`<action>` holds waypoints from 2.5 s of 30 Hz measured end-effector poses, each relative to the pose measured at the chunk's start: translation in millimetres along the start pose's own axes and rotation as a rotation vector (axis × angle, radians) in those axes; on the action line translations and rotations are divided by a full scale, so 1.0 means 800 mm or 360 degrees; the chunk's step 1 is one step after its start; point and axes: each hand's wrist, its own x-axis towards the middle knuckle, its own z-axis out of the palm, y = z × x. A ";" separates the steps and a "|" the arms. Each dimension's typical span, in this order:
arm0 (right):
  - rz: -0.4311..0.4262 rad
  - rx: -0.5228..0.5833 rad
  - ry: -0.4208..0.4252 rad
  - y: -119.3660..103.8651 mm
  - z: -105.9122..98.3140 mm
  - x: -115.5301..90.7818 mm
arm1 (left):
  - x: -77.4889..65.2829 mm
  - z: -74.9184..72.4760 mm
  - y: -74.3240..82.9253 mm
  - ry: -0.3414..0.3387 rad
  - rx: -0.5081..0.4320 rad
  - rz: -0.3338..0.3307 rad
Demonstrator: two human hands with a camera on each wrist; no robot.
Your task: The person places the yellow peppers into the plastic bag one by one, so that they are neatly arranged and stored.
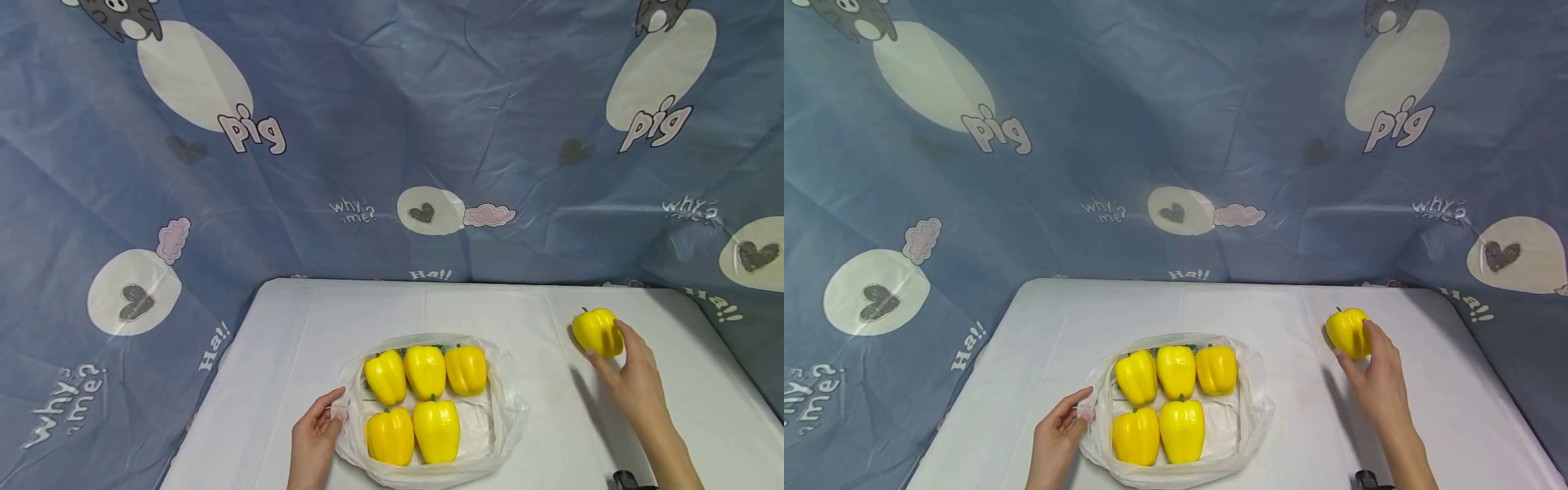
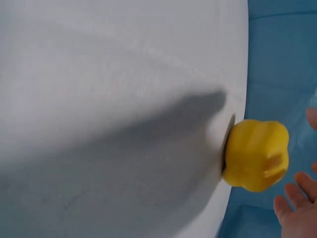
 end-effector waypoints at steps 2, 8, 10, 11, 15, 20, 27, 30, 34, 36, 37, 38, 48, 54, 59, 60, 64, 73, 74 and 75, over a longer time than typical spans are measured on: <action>0.0023 0.0005 -0.0007 0.003 0.001 0.003 | 0.000 0.000 0.000 -0.0003 0.0003 -0.0006; 0.0080 -0.0004 -0.0010 0.013 0.006 0.010 | 0.000 0.000 0.001 0.0010 0.0026 -0.0020; 0.0086 -0.0005 -0.0005 0.016 0.007 0.012 | 0.000 0.000 0.001 0.0010 0.0028 -0.0023; 0.0086 -0.0002 -0.0004 0.017 0.008 0.013 | 0.000 0.000 0.001 0.0011 0.0027 -0.0023; 0.0104 0.0006 -0.0011 0.020 0.011 0.021 | 0.000 0.000 0.002 0.0007 0.0020 -0.0017; 0.0137 0.0028 -0.0025 0.023 0.015 0.032 | 0.000 -0.001 0.002 0.0002 0.0017 -0.0020; 0.0259 0.0048 -0.0064 0.026 0.021 0.041 | -0.001 0.000 0.002 0.0003 0.0014 -0.0016; 0.0272 0.0033 -0.0072 0.027 0.023 0.044 | -0.001 0.000 0.002 0.0004 0.0009 -0.0008; 0.0262 0.0012 -0.0079 0.028 0.023 0.047 | -0.001 0.000 0.001 0.0001 -0.0002 -0.0003; 0.0267 0.0001 -0.0083 0.029 0.023 0.048 | -0.001 0.000 0.001 -0.0001 -0.0003 -0.0003; 0.0276 -0.0002 -0.0087 0.028 0.023 0.049 | -0.001 0.000 0.001 -0.0002 -0.0005 -0.0003; 0.0289 0.0000 -0.0089 0.028 0.023 0.049 | -0.001 0.000 0.001 -0.0002 -0.0006 -0.0005; 0.0319 0.0038 -0.0081 0.023 0.019 0.040 | 0.000 0.000 0.003 -0.0008 -0.0007 -0.0034; 0.0304 0.0108 -0.0071 0.015 0.014 0.029 | -0.001 -0.001 0.003 -0.0011 -0.0017 -0.0039; 0.0311 0.0146 -0.0087 0.011 0.012 0.018 | -0.002 -0.001 0.003 -0.0017 -0.0015 -0.0031; 0.0317 0.0154 -0.0092 0.010 0.012 0.015 | -0.002 -0.001 0.003 -0.0019 -0.0014 -0.0029; 0.0318 0.0165 -0.0112 0.007 0.010 0.008 | -0.001 0.000 0.004 -0.0015 -0.0015 -0.0033; 0.0290 0.0211 -0.0146 -0.002 0.006 -0.008 | 0.000 0.002 0.003 -0.0013 -0.0001 -0.0098; 0.0289 0.0221 -0.0153 -0.003 0.006 -0.009 | 0.001 0.003 0.003 -0.0013 0.0003 -0.0107; 0.0286 0.0232 -0.0156 -0.004 0.006 -0.010 | 0.001 0.003 0.003 -0.0013 0.0004 -0.0116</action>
